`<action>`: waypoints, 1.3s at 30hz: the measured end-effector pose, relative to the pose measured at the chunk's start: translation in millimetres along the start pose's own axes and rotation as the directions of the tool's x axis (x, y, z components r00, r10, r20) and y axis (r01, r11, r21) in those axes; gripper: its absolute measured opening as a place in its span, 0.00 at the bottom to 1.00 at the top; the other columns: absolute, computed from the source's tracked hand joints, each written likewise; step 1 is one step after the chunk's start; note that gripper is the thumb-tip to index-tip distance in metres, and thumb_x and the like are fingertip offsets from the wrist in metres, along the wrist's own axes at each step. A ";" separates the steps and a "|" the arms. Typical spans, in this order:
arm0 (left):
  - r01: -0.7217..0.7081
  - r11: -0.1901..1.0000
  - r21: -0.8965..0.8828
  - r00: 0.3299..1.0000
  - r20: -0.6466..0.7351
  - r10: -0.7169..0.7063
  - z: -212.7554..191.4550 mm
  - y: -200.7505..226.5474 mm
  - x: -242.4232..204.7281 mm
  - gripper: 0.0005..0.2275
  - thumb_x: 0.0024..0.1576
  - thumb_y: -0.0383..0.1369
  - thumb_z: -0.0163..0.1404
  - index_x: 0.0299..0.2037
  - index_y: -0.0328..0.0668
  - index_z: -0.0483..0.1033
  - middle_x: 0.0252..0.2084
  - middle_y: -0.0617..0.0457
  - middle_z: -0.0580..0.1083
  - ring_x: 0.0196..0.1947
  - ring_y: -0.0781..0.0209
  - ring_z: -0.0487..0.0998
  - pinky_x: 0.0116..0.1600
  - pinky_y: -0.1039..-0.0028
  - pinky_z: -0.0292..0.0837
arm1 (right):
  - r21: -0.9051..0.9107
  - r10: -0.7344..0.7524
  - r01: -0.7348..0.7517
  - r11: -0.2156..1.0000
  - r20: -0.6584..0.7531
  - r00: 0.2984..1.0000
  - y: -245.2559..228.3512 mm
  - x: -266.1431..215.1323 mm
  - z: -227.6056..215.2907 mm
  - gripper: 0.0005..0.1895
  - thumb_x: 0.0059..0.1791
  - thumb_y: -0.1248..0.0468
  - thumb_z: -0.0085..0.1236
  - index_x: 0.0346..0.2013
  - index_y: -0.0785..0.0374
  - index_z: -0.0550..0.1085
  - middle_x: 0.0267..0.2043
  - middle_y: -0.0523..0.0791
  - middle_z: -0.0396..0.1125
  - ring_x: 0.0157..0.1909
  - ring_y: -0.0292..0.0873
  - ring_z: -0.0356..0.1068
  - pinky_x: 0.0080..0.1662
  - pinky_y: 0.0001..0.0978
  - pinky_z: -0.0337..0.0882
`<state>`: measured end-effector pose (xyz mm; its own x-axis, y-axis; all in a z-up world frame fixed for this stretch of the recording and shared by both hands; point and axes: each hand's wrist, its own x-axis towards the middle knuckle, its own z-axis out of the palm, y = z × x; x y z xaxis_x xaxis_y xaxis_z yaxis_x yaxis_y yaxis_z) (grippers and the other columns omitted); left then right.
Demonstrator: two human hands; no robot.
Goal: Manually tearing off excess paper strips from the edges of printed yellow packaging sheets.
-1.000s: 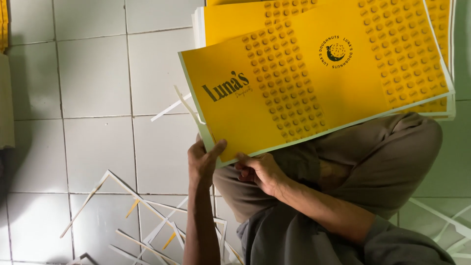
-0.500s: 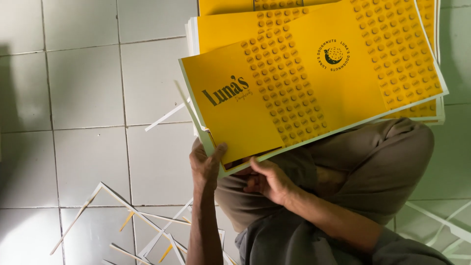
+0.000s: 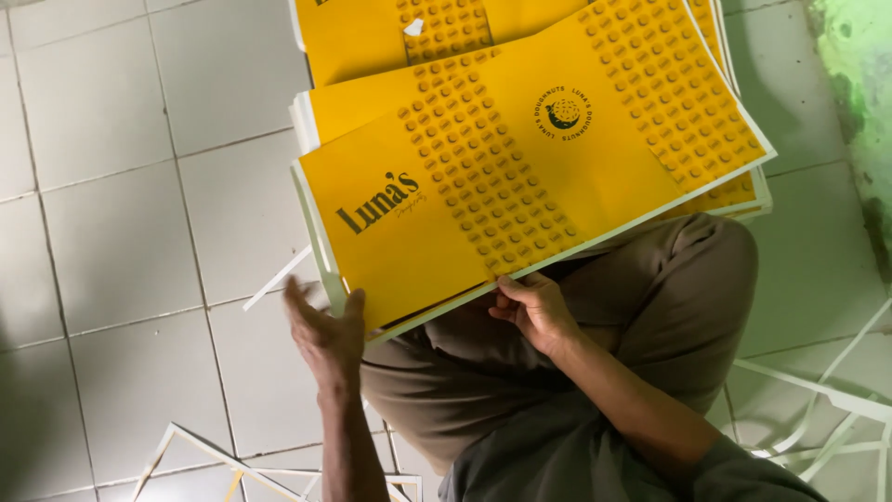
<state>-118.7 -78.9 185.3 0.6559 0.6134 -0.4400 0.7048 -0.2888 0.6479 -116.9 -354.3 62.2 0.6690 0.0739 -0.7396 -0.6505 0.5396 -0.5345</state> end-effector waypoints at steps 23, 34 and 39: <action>-0.696 0.662 0.279 0.647 0.644 0.409 87.6 37.8 -36.7 0.21 0.56 0.45 0.58 0.59 0.52 0.77 0.69 0.48 0.68 0.72 0.42 0.61 0.74 0.34 0.34 | -0.050 -0.076 0.083 0.995 0.122 0.990 -47.0 -57.5 40.3 0.14 0.42 0.71 0.71 0.40 0.74 0.78 0.33 0.51 0.73 0.34 0.47 0.78 0.46 0.49 0.81; -0.444 0.805 0.393 0.797 0.583 0.155 163.1 40.7 2.4 0.30 0.57 0.60 0.42 0.59 0.46 0.71 0.53 0.39 0.76 0.56 0.38 0.77 0.63 0.49 0.70 | -0.138 -0.040 0.055 0.989 0.111 0.993 -10.1 -23.1 7.3 0.14 0.43 0.69 0.71 0.41 0.71 0.80 0.34 0.50 0.74 0.34 0.47 0.76 0.45 0.54 0.82; -0.135 0.987 0.090 0.902 0.424 0.085 178.3 31.6 0.4 0.26 0.43 0.41 0.63 0.54 0.46 0.75 0.36 0.44 0.79 0.40 0.47 0.84 0.46 0.60 0.79 | -0.064 0.007 0.000 0.998 0.101 0.995 -13.9 -23.8 -1.1 0.13 0.46 0.64 0.66 0.41 0.70 0.79 0.31 0.48 0.71 0.36 0.46 0.75 0.49 0.59 0.81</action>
<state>-47.9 -218.9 94.7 0.7659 0.2168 -0.6053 0.6310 -0.4337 0.6432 -124.1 -364.5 86.8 0.6974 0.1614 -0.6982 -0.6724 0.4844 -0.5597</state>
